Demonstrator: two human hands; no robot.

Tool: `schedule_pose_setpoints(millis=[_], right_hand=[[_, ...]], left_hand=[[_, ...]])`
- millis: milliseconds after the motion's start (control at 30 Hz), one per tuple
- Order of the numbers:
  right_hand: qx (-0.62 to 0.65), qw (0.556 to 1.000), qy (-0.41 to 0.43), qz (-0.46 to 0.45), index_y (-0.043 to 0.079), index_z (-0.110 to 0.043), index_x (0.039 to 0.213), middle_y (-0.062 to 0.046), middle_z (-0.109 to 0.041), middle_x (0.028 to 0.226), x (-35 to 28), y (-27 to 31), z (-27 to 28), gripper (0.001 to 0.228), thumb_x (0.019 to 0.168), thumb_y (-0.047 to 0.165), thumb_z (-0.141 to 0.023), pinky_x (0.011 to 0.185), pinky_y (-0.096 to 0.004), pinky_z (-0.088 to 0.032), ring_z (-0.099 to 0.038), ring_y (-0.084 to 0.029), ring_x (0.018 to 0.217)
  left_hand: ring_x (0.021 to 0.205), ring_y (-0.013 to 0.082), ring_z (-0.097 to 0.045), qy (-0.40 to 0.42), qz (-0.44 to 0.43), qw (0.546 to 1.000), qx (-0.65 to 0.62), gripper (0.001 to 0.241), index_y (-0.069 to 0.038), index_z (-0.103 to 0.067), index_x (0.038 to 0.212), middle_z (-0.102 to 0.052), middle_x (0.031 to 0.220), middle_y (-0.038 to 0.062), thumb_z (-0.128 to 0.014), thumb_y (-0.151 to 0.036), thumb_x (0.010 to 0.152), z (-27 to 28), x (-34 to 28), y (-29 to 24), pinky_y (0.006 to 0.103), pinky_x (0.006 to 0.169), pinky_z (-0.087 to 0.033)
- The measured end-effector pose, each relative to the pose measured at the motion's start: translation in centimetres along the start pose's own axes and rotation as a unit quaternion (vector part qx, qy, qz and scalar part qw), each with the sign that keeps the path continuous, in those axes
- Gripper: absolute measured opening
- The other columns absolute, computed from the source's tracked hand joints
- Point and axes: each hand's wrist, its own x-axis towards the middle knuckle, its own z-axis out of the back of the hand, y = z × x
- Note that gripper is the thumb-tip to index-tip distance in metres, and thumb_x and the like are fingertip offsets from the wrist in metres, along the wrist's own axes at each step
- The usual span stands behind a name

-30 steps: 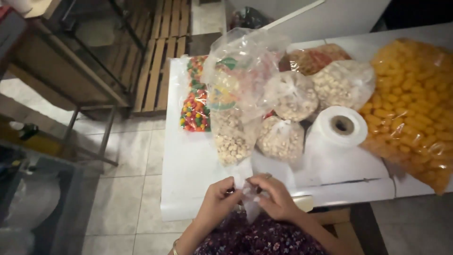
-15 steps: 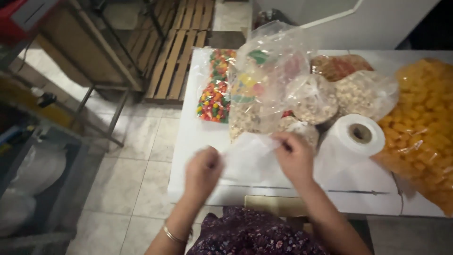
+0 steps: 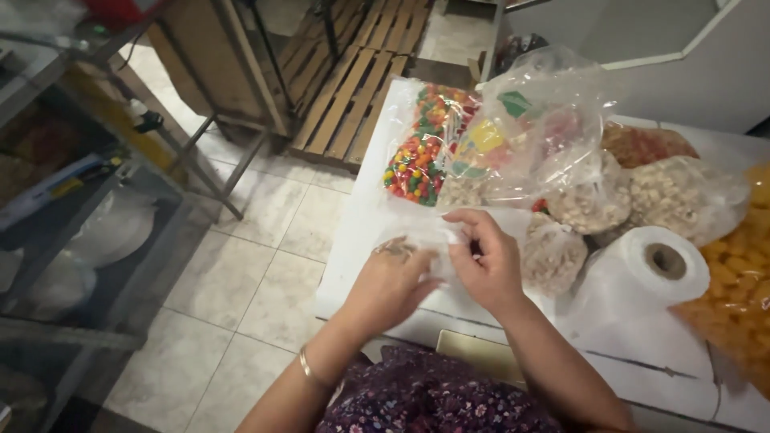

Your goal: Portioning various snacks and candies from large bulk bags into smaller individual plastic bags for retail sale.

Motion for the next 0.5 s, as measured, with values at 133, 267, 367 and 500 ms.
schedule_pose_setpoints(millis=[133, 267, 367, 500], right_hand=[[-0.054, 0.997, -0.042, 0.036, 0.016, -0.088, 0.131, -0.004, -0.065, 0.068, 1.9, -1.1, 1.4, 0.039, 0.098, 0.003, -0.073, 0.059, -0.034, -0.057, -0.061, -0.015, 0.059], [-0.083, 0.994, -0.032, 0.067, 0.008, -0.081, 0.133, -0.014, -0.074, 0.094, 3.5, -1.0, 3.5, 0.036, 0.097, 0.006, -0.074, 0.084, -0.045, -0.060, -0.069, -0.030, 0.088], [-0.139, 0.957, 0.132, 0.219, 0.007, -0.077, 0.139, -0.017, -0.078, 0.128, 3.5, 4.0, 4.5, 0.047, 0.094, 0.018, -0.084, 0.110, -0.052, -0.060, -0.076, -0.040, 0.123], [-0.258, 0.833, 0.436, 0.220, 0.019, -0.083, 0.107, -0.006, -0.093, 0.109, 3.8, 5.6, 2.9, 0.043, 0.087, 0.056, -0.096, 0.139, -0.079, -0.011, -0.075, -0.028, 0.142]], left_hand=[[0.086, 0.0375, -0.088, 0.056, -0.021, 0.998, -0.014, 0.011, -0.012, -0.081, 0.104, -0.084, 0.083, 0.017, -0.086, -0.022, 0.102, 0.4, -1.5, 1.4, 0.0591, 0.128, -0.050], [0.087, 0.0321, -0.087, 0.111, -0.017, 0.988, 0.104, 0.012, -0.019, -0.083, 0.109, -0.082, 0.089, 0.013, -0.087, -0.021, 0.097, 4.0, -1.3, 2.2, 0.0591, 0.128, -0.051], [0.083, 0.0339, -0.079, 0.146, -0.051, 0.985, 0.070, 0.006, -0.019, -0.082, 0.104, -0.076, 0.088, 0.010, -0.079, -0.014, 0.104, 6.9, 0.1, 2.2, 0.0629, 0.121, -0.051], [0.081, 0.0319, -0.075, 0.168, -0.152, 0.974, -0.015, 0.023, -0.016, -0.080, 0.131, -0.069, 0.086, 0.006, -0.060, -0.014, 0.120, 11.2, 2.4, -0.2, 0.0640, 0.130, -0.047]])
